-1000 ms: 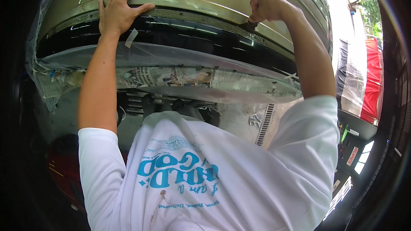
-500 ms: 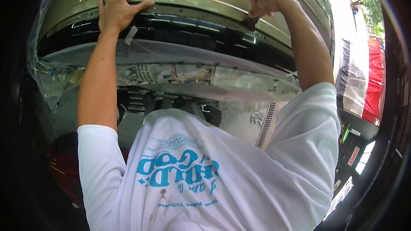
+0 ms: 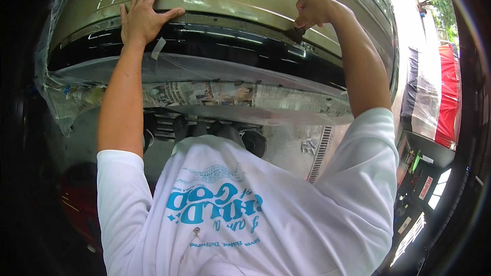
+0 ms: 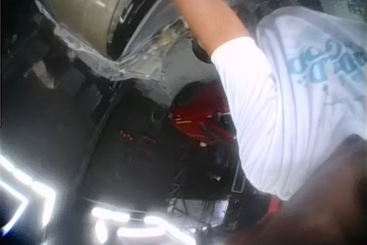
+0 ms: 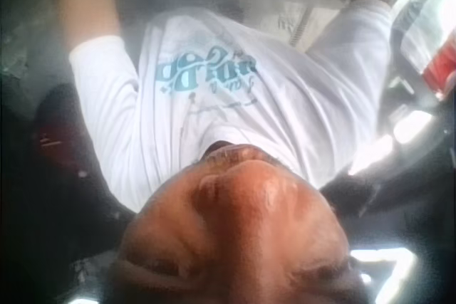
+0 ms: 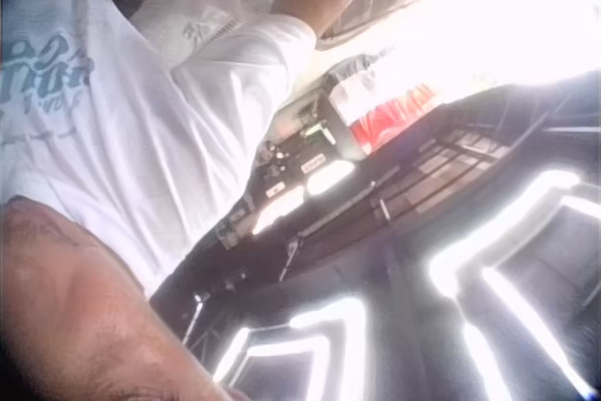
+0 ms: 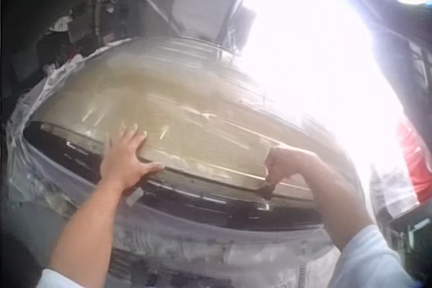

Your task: The person applies a dark liquid to the edge of a car hood using a small brush. They repeatedly dip the brush into a container and carefully paint along the seam where the hood meets the windshield, working methodically across the length of the hood.

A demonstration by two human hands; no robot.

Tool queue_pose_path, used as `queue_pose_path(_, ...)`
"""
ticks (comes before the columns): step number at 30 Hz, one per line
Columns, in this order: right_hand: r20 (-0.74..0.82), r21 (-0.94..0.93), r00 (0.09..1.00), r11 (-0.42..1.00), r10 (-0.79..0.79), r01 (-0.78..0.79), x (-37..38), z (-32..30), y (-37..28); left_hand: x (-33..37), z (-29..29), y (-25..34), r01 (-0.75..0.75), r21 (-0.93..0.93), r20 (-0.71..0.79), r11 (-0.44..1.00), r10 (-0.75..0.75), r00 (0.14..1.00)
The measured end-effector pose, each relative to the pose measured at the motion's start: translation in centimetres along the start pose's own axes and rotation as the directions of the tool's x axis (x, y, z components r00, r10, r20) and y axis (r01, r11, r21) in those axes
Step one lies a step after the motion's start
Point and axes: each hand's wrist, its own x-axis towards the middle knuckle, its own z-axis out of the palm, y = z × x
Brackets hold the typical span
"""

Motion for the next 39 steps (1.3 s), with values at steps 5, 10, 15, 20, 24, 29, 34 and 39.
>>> queue_pose_path(5,0.100,0.037,0.992,0.997,-0.073,0.070,1.5,0.0,1.3,-0.1,-0.6,0.3,0.024,-0.055,0.027,0.998,-0.023,0.999)
queue_pose_path(10,-0.205,-0.091,0.967,0.986,-0.155,0.139,-3.7,0.4,-0.6,-0.4,-0.9,0.1,0.048,-0.073,0.061,0.996,-0.044,0.997)
queue_pose_path(15,-0.515,0.110,0.854,0.994,0.075,-0.021,-10.6,1.4,1.0,-0.2,-1.7,0.2,0.047,-0.080,0.098,0.996,-0.039,0.994)
queue_pose_path(20,-0.729,0.546,0.582,0.818,0.360,0.178,-16.3,8.4,2.6,-0.1,-2.6,0.3,0.042,-0.054,0.123,0.998,-0.035,0.992)
queue_pose_path(24,-0.617,0.768,0.407,0.402,0.674,0.498,-19.8,17.5,-2.1,-0.3,-2.0,0.3,0.026,-0.070,0.123,0.997,-0.017,0.992)
queue_pose_path(29,-0.177,0.665,0.641,-0.389,0.747,0.638,-21.7,29.2,-10.3,-0.3,-2.5,0.2,0.014,-0.073,0.148,0.997,-0.003,0.989)
queue_pose_path(34,-0.051,0.503,0.741,-0.624,0.669,0.598,-23.4,33.2,-17.0,-0.1,-3.1,0.3,0.021,-0.200,0.152,0.979,0.009,0.988)
queue_pose_path(39,-0.121,0.477,0.698,-0.575,0.706,0.664,-24.4,32.6,-19.5,-1.9,-2.8,0.4,-0.327,-0.313,-0.422,0.892,0.179,0.889)
